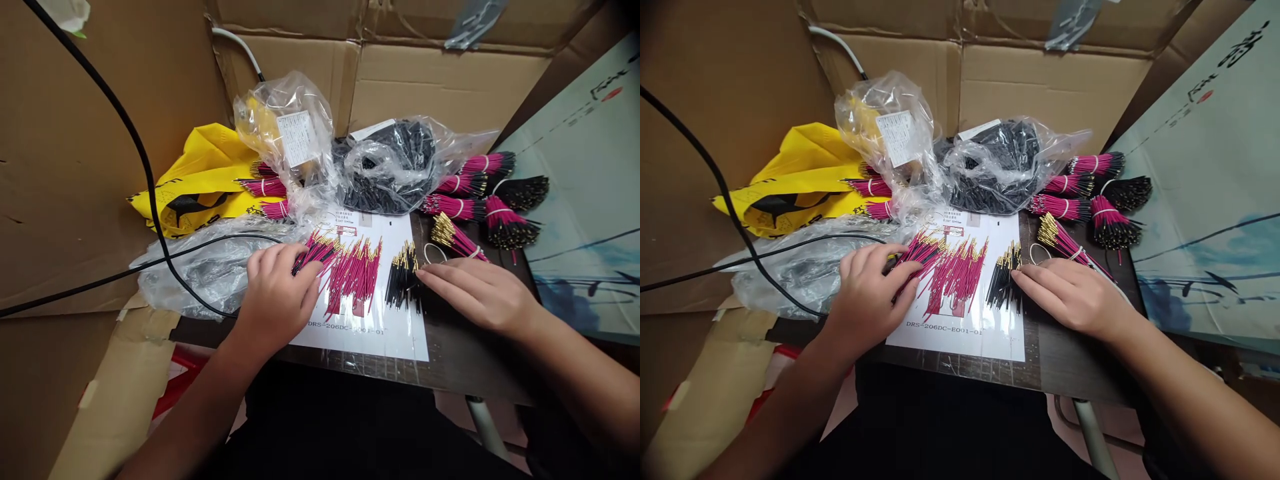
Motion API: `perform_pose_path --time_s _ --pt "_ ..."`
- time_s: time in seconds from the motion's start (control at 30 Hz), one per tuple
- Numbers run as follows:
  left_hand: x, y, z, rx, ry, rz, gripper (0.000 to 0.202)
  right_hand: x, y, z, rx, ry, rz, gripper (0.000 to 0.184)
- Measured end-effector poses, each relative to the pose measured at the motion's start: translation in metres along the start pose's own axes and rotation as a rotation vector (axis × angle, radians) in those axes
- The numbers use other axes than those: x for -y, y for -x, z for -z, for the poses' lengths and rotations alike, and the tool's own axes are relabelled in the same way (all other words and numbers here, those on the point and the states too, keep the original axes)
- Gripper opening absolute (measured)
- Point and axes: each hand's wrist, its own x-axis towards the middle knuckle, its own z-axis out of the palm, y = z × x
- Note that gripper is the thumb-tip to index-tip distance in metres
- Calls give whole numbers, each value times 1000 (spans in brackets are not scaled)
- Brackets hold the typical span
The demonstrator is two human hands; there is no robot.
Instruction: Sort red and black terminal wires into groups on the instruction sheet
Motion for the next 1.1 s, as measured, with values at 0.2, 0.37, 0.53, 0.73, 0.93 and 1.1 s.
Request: perform_pose_path --time_s 0.2,0.37,0.53,0.73,0.93,1.1 --pt "-13 11 -7 -21 -77 -59 29 2 0 -9 61 5 -10 36" --pt "-13 19 -15 -54 -39 -164 41 1 -22 -17 -88 72 -53 32" --pt "-11 21 -16 -34 41 -211 43 9 -74 -27 -42 -26 -130 31" --pt "-9 22 -11 -31 123 -248 44 16 -113 -45 157 -149 -85 53" --pt "-8 23 -15 -140 62 -138 37 11 -113 -48 157 -186 -68 50" --pt "-8 21 -15 -81 62 -119 37 10 -114 -50 168 -198 -63 50"
